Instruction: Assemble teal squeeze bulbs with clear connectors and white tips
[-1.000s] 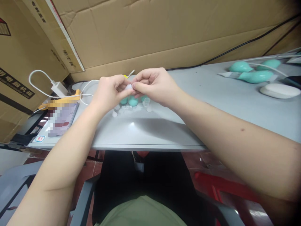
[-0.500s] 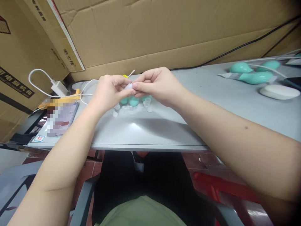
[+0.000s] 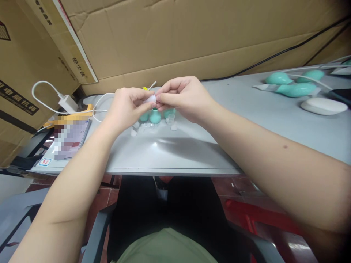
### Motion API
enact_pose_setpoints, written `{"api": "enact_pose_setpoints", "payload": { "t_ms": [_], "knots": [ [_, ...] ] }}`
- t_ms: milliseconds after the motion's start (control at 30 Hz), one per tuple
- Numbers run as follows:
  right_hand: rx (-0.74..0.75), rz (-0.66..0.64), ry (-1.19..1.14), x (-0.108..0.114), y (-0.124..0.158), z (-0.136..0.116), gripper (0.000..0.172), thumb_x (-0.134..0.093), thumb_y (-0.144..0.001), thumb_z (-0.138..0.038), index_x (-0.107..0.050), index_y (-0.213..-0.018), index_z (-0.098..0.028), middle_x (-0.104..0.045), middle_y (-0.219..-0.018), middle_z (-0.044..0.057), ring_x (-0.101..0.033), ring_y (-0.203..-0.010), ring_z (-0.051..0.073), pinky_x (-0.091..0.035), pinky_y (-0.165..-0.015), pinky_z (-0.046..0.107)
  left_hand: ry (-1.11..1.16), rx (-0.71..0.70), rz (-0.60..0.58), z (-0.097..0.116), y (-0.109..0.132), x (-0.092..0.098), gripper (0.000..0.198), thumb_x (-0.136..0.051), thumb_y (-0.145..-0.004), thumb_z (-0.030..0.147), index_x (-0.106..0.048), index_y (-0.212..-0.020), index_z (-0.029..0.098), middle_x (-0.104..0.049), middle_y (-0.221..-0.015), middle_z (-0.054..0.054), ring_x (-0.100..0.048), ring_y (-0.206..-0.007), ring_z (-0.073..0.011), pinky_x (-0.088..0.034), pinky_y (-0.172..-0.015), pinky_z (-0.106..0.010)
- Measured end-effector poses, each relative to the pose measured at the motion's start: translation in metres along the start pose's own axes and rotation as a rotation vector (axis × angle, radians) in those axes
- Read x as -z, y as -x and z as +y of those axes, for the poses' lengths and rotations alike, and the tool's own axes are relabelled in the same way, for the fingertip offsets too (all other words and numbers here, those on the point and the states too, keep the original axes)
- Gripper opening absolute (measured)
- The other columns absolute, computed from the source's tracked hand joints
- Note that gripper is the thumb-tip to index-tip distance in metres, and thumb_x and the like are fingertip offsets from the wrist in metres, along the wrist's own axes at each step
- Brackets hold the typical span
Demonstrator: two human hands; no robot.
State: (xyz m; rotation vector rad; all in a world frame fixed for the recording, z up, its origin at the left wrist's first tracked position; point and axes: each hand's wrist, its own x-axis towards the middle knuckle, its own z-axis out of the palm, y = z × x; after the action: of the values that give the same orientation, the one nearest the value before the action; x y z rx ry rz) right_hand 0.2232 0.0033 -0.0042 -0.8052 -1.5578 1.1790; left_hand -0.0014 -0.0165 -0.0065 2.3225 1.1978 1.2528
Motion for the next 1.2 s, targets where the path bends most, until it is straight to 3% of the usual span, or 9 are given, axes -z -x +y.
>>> {"api": "enact_pose_setpoints", "payload": {
  "t_ms": [167, 400, 633, 733, 900, 1033, 1200],
  "knots": [
    [0.034, 0.009, 0.051, 0.001, 0.000, 0.000, 0.026, -0.099, -0.086, -0.007, -0.081, -0.079, -0.024, -0.085, -0.079, 0.004, -0.085, -0.078, 0.022, -0.081, -0.087, 0.039, -0.092, -0.066, -0.033, -0.001, 0.000, 0.002, 0.027, -0.084, -0.101, 0.020, -0.101, -0.121, 0.025, -0.097, -0.108, -0.005, -0.088, -0.097, -0.0226, -0.070, -0.093, -0.036],
    [0.062, 0.018, 0.079, 0.001, 0.002, -0.003, 0.025, -0.094, -0.086, -0.006, -0.082, -0.077, -0.026, -0.084, -0.080, 0.002, -0.080, -0.078, 0.021, -0.079, -0.086, 0.039, -0.054, -0.066, -0.026, 0.002, 0.001, 0.001, 0.021, -0.083, -0.104, 0.027, -0.100, -0.115, 0.022, -0.097, -0.109, -0.008, -0.087, -0.095, -0.0219, -0.066, -0.085, -0.033],
    [0.134, 0.008, 0.199, 0.006, 0.002, -0.003, 0.022, -0.095, -0.084, -0.015, -0.079, -0.078, -0.029, -0.077, -0.077, 0.002, -0.076, -0.077, 0.023, -0.070, -0.082, 0.041, -0.073, -0.055, -0.035, 0.002, 0.001, 0.006, 0.022, -0.082, -0.104, 0.035, -0.098, -0.111, 0.022, -0.095, -0.105, -0.008, -0.082, -0.085, -0.0208, -0.064, -0.079, -0.034],
    [0.216, -0.098, 0.384, 0.015, 0.003, -0.006, 0.018, -0.087, -0.083, -0.015, -0.079, -0.077, -0.030, -0.078, -0.081, 0.002, -0.073, -0.082, 0.025, -0.064, -0.083, 0.042, -0.123, -0.116, -0.117, 0.003, 0.002, 0.017, 0.022, -0.080, -0.105, 0.038, -0.098, -0.108, 0.026, -0.093, -0.101, -0.006, -0.080, -0.085, -0.0216, -0.062, -0.077, -0.035],
    [0.431, -0.390, 0.801, 0.033, 0.001, -0.006, 0.015, -0.074, -0.081, -0.017, -0.083, -0.082, -0.028, -0.083, -0.085, 0.000, -0.069, -0.088, 0.025, -0.052, -0.090, 0.042, -0.147, -0.136, -0.307, 0.006, 0.006, 0.026, 0.020, -0.081, -0.103, 0.039, -0.099, -0.107, 0.030, -0.088, -0.092, -0.004, -0.079, -0.083, -0.0238, -0.063, -0.080, -0.038],
    [0.449, -0.541, 0.950, 0.037, 0.000, -0.002, 0.018, -0.074, -0.085, -0.017, -0.087, -0.085, -0.028, -0.078, -0.081, 0.001, -0.067, -0.092, 0.026, -0.047, -0.085, 0.039, -0.156, -0.125, -0.427, 0.004, 0.006, 0.024, 0.009, -0.092, -0.095, 0.034, -0.099, -0.100, 0.031, -0.092, -0.094, -0.004, -0.082, -0.083, -0.0249, -0.064, -0.082, -0.040],
    [0.383, -0.607, 1.042, 0.031, 0.005, -0.002, 0.021, -0.077, -0.090, -0.012, -0.090, -0.085, -0.027, -0.076, -0.085, 0.005, -0.065, -0.104, 0.029, -0.045, -0.096, 0.042, -0.233, -0.109, -0.486, 0.000, 0.006, 0.021, 0.008, -0.096, -0.091, 0.026, -0.099, -0.094, 0.034, -0.094, -0.095, -0.002, -0.083, -0.094, -0.0277, -0.062, -0.109, -0.051]
  ]
}}
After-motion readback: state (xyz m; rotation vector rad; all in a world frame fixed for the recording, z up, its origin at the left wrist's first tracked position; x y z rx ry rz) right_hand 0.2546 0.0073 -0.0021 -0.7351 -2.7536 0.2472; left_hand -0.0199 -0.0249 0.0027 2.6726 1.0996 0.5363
